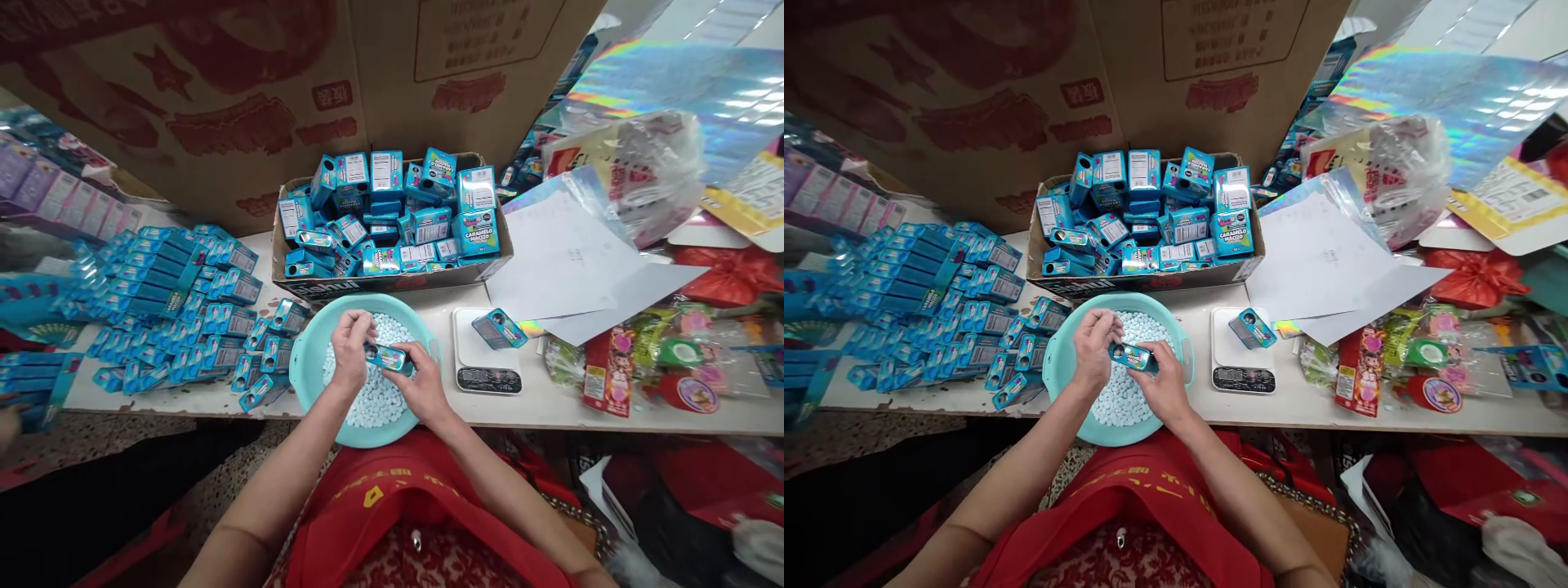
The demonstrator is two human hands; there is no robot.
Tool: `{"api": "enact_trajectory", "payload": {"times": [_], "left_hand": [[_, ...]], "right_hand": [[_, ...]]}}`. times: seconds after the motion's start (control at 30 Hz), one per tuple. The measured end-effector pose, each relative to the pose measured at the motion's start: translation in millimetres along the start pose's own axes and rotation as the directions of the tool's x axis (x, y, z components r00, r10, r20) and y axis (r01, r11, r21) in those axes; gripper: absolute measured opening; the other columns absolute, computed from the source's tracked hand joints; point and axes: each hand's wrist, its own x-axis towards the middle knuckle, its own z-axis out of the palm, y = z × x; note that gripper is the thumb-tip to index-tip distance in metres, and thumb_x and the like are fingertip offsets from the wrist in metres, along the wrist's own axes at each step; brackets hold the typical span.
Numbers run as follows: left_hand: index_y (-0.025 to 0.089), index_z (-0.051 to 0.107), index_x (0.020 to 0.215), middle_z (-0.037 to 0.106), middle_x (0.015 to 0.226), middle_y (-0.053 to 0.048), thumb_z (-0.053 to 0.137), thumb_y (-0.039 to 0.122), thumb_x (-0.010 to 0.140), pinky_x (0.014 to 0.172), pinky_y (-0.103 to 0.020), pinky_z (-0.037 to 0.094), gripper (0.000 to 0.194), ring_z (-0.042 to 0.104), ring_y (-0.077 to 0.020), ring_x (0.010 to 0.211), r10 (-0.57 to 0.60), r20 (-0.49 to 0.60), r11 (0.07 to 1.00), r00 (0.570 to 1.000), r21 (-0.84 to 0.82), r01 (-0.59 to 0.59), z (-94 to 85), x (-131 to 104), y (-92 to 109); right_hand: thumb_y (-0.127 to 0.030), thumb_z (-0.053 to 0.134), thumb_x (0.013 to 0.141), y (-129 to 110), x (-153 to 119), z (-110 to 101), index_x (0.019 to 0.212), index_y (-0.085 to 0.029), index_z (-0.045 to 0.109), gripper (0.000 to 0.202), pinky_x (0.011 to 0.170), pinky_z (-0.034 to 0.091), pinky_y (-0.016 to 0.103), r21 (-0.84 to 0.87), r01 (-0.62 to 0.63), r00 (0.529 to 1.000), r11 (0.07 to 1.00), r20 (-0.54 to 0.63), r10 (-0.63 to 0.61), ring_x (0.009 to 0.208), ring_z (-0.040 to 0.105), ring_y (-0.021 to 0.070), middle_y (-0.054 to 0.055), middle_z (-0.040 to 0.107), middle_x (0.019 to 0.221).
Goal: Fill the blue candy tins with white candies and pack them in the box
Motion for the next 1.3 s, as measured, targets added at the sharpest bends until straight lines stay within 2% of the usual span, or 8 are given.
{"api": "enact_trajectory", "payload": {"times": [0.17,0.27,0.37,0.5,0.7,0.9,1.03,1.3], "left_hand": [[0.018,0.053,0.077,0.056,0.066,0.001,0.054,0.037,0.082,0.057,-0.023,0.044,0.019,0.054,-0.0113,0.058,0.029,0.04,0.992,0.999,0.122,-0.034,-13.2,8.4,-21.6],[0.019,0.054,0.078,0.058,0.074,-0.003,0.048,0.034,0.084,0.072,-0.03,0.046,0.017,0.056,-0.0161,0.073,0.042,0.026,0.888,0.999,0.457,-0.049,-26.0,9.6,-49.4],[0.02,0.055,0.067,0.061,0.075,-0.006,0.06,0.029,0.072,0.077,-0.034,0.044,0.012,0.057,-0.0212,0.079,-0.121,0.199,0.76,0.973,0.649,-0.039,-32.3,-3.6,-81.1],[0.021,0.054,0.06,0.057,0.063,-0.003,0.07,0.023,0.058,0.068,-0.03,0.043,0.016,0.057,-0.0212,0.071,-0.289,0.308,0.782,0.906,0.622,0.038,-36.5,-19.6,-103.4],[0.021,0.035,0.057,0.036,0.048,0.004,0.05,0.046,0.078,0.041,-0.021,0.029,0.035,0.037,-0.0099,0.04,-0.327,0.167,0.854,0.93,0.474,0.215,-49.3,3.3,-64.9],[0.018,0.044,0.062,0.044,0.053,0.004,0.061,0.039,0.072,0.038,-0.019,0.028,0.028,0.039,-0.0064,0.04,-0.261,0.192,0.925,0.946,-0.233,0.302,-26.3,2.6,0.3],[0.018,0.042,0.05,0.04,0.048,0.003,0.065,0.039,0.074,0.045,-0.022,0.038,0.04,0.045,-0.0081,0.044,-0.11,0.109,0.966,0.988,-0.221,0.132,-9.9,-5.8,5.8],[0.018,0.038,0.051,0.034,0.043,0.006,0.069,0.049,0.07,0.035,-0.019,0.021,0.048,0.031,-0.0042,0.036,-0.126,-0.008,0.977,0.992,-0.173,0.123,-2.4,-1.3,4.7]], "right_hand": [[-0.026,0.071,0.07,1.7,-2.6,-9.3,0.099,-0.022,0.061,0.031,0.082,0.047,0.035,0.087,-0.074,0.997,0.993,0.005,0.074,0.092,0.059,0.0204,0.003,0.06,0.095],[-0.027,0.071,0.072,0.9,-8.3,-21.0,0.103,-0.023,0.059,0.034,0.083,0.048,0.035,0.147,-0.06,0.998,0.987,-0.012,0.062,0.093,0.058,0.0197,0.003,0.058,0.099],[-0.025,0.071,0.072,-1.8,-12.0,-27.4,0.101,-0.023,0.06,0.031,0.084,0.048,0.035,0.118,-0.038,0.999,0.992,-0.025,0.041,0.093,0.058,0.0197,0.003,0.057,0.097],[-0.025,0.071,0.073,-3.6,-14.7,-30.4,0.104,-0.024,0.06,0.032,0.085,0.048,0.036,0.143,0.0,1.0,0.99,-0.013,0.002,0.095,0.058,0.0198,0.003,0.058,0.1],[-0.026,0.071,0.074,3.9,-19.5,-29.9,0.103,-0.023,0.06,0.031,0.085,0.048,0.036,0.08,-0.018,0.999,0.997,-0.05,0.022,0.094,0.059,0.0199,0.004,0.058,0.098],[-0.023,0.069,0.072,3.4,-19.9,-7.9,0.098,-0.023,0.062,0.027,0.084,0.048,0.037,-0.044,0.024,1.0,0.999,-0.014,-0.025,0.093,0.059,0.021,0.004,0.062,0.096],[-0.022,0.068,0.073,-4.2,-19.2,-0.1,0.099,-0.023,0.062,0.027,0.084,0.048,0.036,-0.04,0.035,0.999,0.999,0.001,-0.035,0.093,0.06,0.0211,0.004,0.062,0.095],[-0.019,0.068,0.072,-9.4,-16.0,-0.2,0.099,-0.023,0.061,0.028,0.084,0.048,0.034,-0.065,0.017,1.0,0.998,-0.012,-0.018,0.094,0.059,0.0202,0.004,0.063,0.097]]}}
